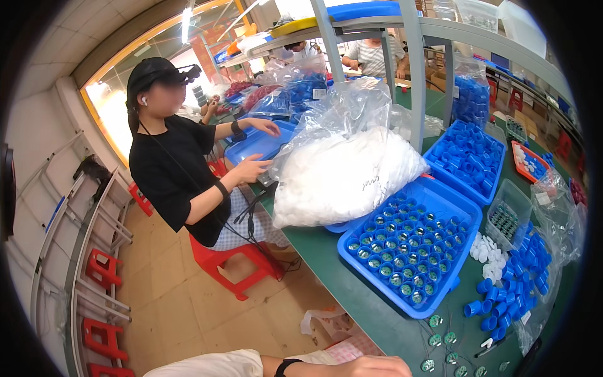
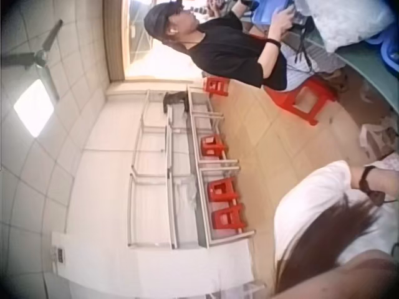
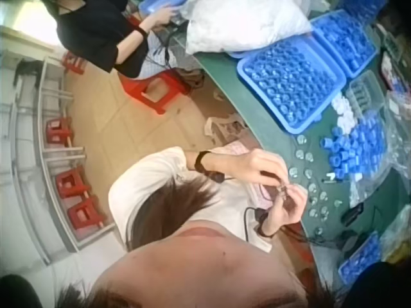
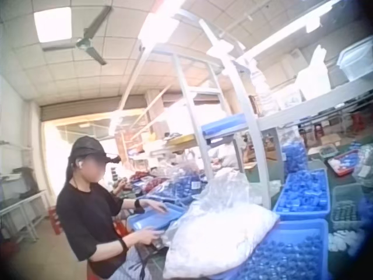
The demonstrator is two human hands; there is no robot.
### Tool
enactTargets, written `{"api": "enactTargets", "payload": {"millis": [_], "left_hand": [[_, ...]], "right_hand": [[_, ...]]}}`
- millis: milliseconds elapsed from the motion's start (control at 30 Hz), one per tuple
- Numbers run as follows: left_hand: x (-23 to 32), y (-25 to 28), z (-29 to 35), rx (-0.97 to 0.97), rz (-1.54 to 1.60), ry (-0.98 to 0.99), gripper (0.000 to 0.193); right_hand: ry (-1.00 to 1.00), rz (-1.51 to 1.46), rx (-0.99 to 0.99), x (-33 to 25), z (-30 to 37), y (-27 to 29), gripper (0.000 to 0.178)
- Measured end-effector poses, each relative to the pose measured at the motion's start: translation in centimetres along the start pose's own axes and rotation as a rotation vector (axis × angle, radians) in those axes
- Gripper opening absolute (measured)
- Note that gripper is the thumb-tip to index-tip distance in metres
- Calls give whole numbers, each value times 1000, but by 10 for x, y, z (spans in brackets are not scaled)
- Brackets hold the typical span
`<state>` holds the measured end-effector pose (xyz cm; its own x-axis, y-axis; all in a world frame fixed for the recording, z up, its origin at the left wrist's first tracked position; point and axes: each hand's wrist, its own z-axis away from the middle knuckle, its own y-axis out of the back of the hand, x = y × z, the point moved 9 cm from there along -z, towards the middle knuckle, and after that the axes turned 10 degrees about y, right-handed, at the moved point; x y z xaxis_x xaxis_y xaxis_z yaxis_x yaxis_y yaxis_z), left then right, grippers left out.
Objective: The person is assembling electronic components by placing small circuit boards into blue plastic caps and cases.
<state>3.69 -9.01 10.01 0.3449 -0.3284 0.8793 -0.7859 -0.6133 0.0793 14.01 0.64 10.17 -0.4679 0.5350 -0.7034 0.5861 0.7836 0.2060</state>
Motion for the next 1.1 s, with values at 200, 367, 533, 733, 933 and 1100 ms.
{"api": "enactTargets", "payload": {"millis": [200, 367, 533, 733, 933, 1100], "left_hand": [[-1, 2, 0, 3, 30, 8, 11], [-2, 0, -1, -31, 27, -2, 10], [-6, 0, -1, -27, 56, 109, 11], [-15, 0, 0, -42, 114, 144, 15], [-8, 9, -9, 72, 83, 72, 14], [-19, -1, -4, -3, 134, 185, 15]], "right_hand": [[-66, -34, 85, 6, 3, 1, 21], [-62, -23, 81, 9, 5, 1, 23], [-70, -95, 92, 14, 5, 2, 24], [-193, -36, 165, 28, 19, 12, 23], [-200, 80, 92, 32, 17, 7, 23], [-194, 122, 185, 33, 23, 15, 21]]}}
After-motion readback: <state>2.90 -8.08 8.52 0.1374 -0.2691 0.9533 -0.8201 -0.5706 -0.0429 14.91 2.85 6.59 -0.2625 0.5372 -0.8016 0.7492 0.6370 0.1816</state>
